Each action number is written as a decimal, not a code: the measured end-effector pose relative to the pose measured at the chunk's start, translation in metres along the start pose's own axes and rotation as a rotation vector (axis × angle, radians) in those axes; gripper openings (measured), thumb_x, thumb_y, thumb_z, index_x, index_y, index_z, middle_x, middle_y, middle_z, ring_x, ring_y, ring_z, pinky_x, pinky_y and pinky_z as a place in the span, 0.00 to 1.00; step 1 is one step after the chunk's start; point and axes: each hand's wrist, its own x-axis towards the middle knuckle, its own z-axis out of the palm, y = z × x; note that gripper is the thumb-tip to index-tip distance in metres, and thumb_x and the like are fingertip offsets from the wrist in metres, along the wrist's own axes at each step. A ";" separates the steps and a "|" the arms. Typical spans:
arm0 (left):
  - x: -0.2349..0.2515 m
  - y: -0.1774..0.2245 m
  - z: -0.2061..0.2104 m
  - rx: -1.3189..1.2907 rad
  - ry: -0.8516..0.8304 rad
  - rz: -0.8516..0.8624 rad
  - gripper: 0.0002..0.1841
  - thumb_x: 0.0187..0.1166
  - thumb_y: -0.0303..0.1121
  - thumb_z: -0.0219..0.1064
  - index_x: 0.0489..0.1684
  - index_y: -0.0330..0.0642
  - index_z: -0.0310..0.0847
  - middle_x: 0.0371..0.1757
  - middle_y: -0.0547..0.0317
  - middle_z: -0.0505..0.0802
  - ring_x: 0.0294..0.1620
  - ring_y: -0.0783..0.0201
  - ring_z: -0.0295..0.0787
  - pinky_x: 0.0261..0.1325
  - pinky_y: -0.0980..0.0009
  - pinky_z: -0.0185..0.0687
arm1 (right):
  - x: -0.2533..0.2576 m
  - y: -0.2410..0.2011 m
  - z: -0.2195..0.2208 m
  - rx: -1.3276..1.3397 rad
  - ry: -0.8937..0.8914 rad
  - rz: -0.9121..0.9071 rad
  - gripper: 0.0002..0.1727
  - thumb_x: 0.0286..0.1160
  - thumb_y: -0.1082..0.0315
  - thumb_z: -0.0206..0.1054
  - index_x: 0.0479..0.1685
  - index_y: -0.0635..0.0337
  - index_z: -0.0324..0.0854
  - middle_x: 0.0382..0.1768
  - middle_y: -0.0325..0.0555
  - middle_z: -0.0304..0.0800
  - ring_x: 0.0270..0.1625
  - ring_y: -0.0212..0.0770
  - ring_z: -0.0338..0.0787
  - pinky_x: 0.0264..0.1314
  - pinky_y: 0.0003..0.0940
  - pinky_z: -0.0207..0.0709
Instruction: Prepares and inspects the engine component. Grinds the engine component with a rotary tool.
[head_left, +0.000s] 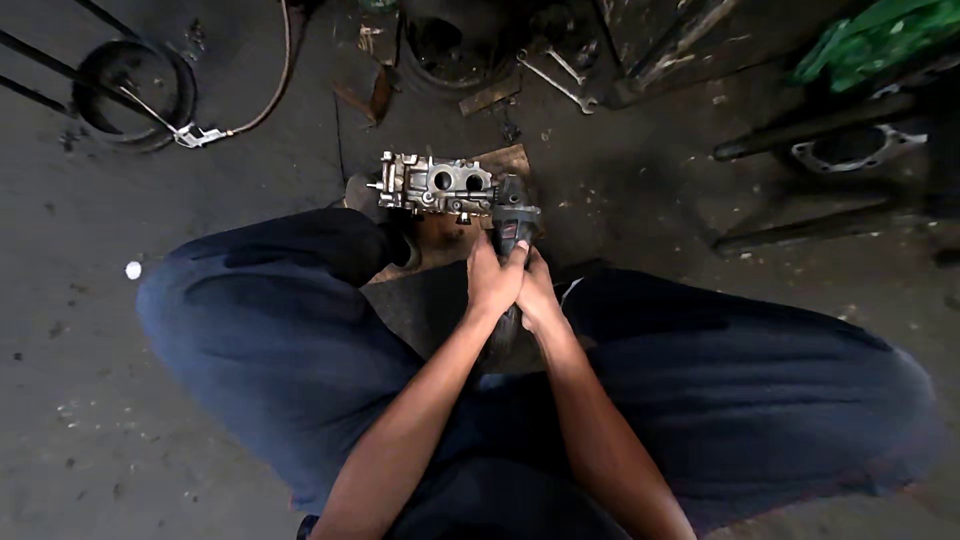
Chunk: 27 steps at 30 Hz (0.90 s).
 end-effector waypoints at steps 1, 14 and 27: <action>-0.001 0.000 0.000 -0.002 0.004 0.002 0.27 0.82 0.45 0.67 0.76 0.39 0.74 0.61 0.46 0.90 0.61 0.55 0.89 0.66 0.49 0.85 | 0.000 0.000 0.000 -0.006 -0.002 -0.002 0.20 0.80 0.67 0.66 0.69 0.59 0.74 0.49 0.49 0.91 0.49 0.39 0.92 0.54 0.40 0.88; -0.005 -0.003 -0.004 0.002 0.037 -0.014 0.27 0.82 0.44 0.68 0.74 0.37 0.74 0.61 0.44 0.90 0.61 0.54 0.89 0.66 0.50 0.84 | -0.004 -0.001 0.003 -0.011 -0.034 -0.005 0.20 0.80 0.68 0.66 0.68 0.60 0.74 0.47 0.49 0.90 0.48 0.36 0.91 0.52 0.36 0.87; -0.003 -0.006 -0.003 0.015 0.041 -0.017 0.26 0.81 0.45 0.68 0.73 0.38 0.75 0.60 0.46 0.90 0.60 0.55 0.89 0.65 0.51 0.85 | -0.001 0.005 0.004 0.026 -0.032 -0.004 0.18 0.82 0.68 0.64 0.68 0.61 0.75 0.46 0.49 0.90 0.47 0.37 0.92 0.52 0.36 0.88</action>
